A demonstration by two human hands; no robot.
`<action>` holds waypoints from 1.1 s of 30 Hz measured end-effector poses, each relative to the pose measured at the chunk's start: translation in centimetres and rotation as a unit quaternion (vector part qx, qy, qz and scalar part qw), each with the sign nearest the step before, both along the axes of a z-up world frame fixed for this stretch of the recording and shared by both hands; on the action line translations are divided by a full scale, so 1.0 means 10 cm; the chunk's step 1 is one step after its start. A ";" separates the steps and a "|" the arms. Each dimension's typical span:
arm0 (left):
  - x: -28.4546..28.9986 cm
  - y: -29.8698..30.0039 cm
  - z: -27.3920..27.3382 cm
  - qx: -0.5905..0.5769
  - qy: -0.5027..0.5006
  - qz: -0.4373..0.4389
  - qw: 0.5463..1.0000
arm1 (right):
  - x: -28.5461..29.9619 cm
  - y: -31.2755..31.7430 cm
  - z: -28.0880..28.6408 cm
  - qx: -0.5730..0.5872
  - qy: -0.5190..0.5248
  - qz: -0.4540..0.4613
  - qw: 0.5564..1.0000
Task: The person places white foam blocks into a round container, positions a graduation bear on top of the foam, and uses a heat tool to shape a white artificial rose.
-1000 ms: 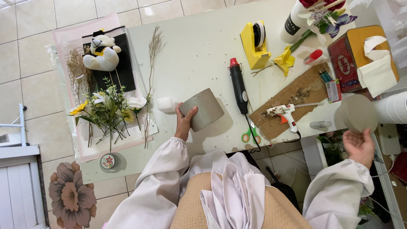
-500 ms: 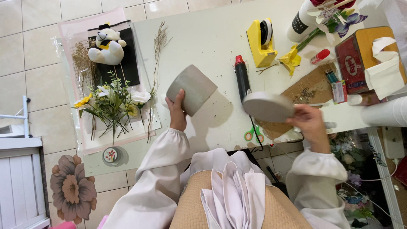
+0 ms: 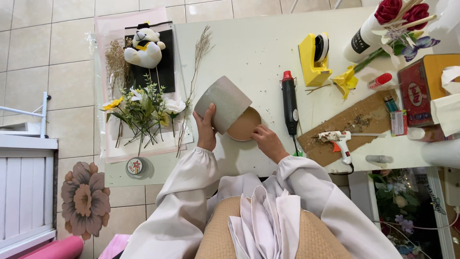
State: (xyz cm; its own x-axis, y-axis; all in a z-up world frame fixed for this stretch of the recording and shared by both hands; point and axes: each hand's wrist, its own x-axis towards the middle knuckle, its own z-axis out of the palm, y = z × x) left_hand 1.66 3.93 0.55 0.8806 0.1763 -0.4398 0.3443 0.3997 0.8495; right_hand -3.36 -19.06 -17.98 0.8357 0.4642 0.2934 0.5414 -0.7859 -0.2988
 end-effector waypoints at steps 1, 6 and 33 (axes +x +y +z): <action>-0.01 0.00 -0.03 0.004 0.002 -0.007 1.000 | 0.00 -0.02 0.01 -0.010 0.026 -0.004 1.000; 0.01 -0.03 -0.38 0.031 -0.018 -0.049 0.998 | 0.01 -0.09 0.57 0.068 0.145 -0.107 0.981; -0.08 0.00 -0.78 0.222 -0.165 -0.308 0.910 | 0.22 -0.02 0.85 0.272 0.333 -0.170 0.887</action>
